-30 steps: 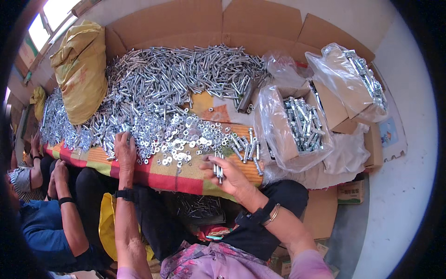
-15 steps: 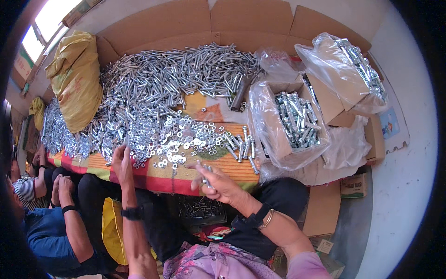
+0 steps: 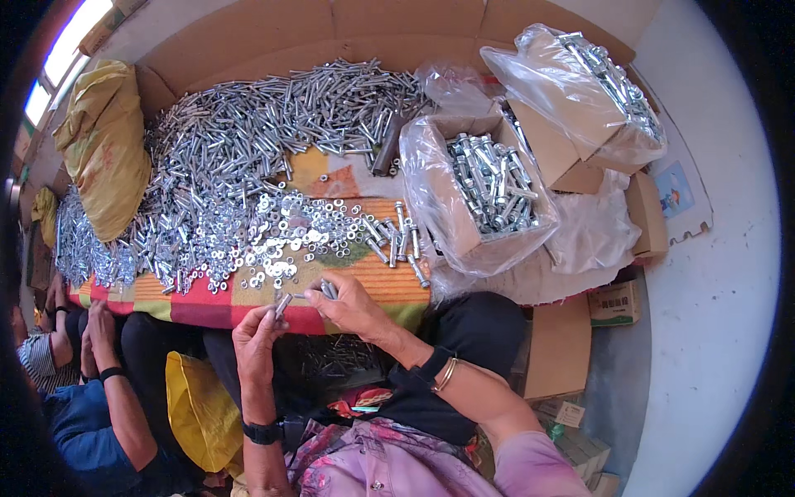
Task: Sorting and assembling metal bolts and washers from a large pile into smaller groups.
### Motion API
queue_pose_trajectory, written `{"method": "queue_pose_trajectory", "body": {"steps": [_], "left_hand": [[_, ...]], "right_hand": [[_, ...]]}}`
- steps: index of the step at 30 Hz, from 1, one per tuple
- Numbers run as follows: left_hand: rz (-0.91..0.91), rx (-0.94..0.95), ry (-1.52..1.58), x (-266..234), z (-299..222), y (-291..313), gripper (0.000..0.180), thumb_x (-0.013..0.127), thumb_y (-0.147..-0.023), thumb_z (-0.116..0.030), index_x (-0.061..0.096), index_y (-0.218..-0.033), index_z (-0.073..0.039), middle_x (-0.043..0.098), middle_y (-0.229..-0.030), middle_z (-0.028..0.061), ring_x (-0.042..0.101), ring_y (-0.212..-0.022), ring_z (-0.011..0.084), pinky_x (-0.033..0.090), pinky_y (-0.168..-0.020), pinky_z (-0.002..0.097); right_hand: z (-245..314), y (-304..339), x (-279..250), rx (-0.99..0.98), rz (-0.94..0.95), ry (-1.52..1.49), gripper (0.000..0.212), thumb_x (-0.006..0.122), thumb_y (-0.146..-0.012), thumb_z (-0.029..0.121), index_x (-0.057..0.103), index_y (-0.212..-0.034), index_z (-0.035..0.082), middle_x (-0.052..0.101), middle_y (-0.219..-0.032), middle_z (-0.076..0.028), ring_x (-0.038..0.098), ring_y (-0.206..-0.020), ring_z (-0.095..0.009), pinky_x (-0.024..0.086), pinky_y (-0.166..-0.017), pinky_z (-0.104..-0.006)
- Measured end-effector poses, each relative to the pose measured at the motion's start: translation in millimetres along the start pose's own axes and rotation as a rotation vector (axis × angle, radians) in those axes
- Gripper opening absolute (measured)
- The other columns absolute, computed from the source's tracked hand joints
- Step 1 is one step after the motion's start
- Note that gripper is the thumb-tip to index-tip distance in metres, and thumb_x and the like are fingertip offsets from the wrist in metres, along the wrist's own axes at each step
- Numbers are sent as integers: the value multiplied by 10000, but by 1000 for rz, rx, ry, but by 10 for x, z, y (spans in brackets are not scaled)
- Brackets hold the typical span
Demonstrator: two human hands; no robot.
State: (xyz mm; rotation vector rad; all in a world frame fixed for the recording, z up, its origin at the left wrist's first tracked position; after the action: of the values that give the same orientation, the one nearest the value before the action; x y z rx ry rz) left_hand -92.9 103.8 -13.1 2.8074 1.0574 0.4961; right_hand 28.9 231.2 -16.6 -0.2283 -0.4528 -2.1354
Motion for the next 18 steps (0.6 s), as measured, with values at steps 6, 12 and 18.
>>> {"method": "queue_pose_trajectory", "body": {"steps": [6, 12, 18], "left_hand": [[11, -25, -46, 46, 59, 72, 156, 574, -887, -91, 628, -977, 25, 641, -848, 55, 610, -724, 109, 520, -694, 245], [135, 28, -225, 277, 59, 118, 128, 576, -883, -71, 638, -947, 21, 640, -834, 30, 580, -748, 74, 458, -685, 206], [-124, 301, -448, 213, -137, -121, 102, 581, -864, -29, 619, -937, 30, 621, -858, 54, 572, -798, 114, 450, -700, 236]], "right_hand": [[39, -20, -75, -215, -65, 426, 234, 607, -879, 241, 594, -876, 8, 506, -659, 24, 436, -588, -59, 370, -527, -243], [-88, 44, 40, -34, 52, 377, 274, 571, -898, 293, 569, -911, 19, 540, -666, -4, 467, -521, -73, 394, -481, -241], [-190, 86, -6, 233, 94, -475, 167, 520, -926, 227, 529, -977, 68, 542, -774, -6, 369, -439, -8, 294, -340, -144]]}}
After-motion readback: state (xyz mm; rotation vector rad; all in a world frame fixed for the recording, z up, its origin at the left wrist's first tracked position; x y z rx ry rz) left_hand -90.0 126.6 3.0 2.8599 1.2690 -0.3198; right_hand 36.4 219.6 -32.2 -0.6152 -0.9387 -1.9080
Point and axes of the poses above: each hand's wrist, its own y-axis away from the middle knuckle, its own x-axis out of the palm, z = x × y, the point moved 6 cm from there along -y, towards the middle knuckle
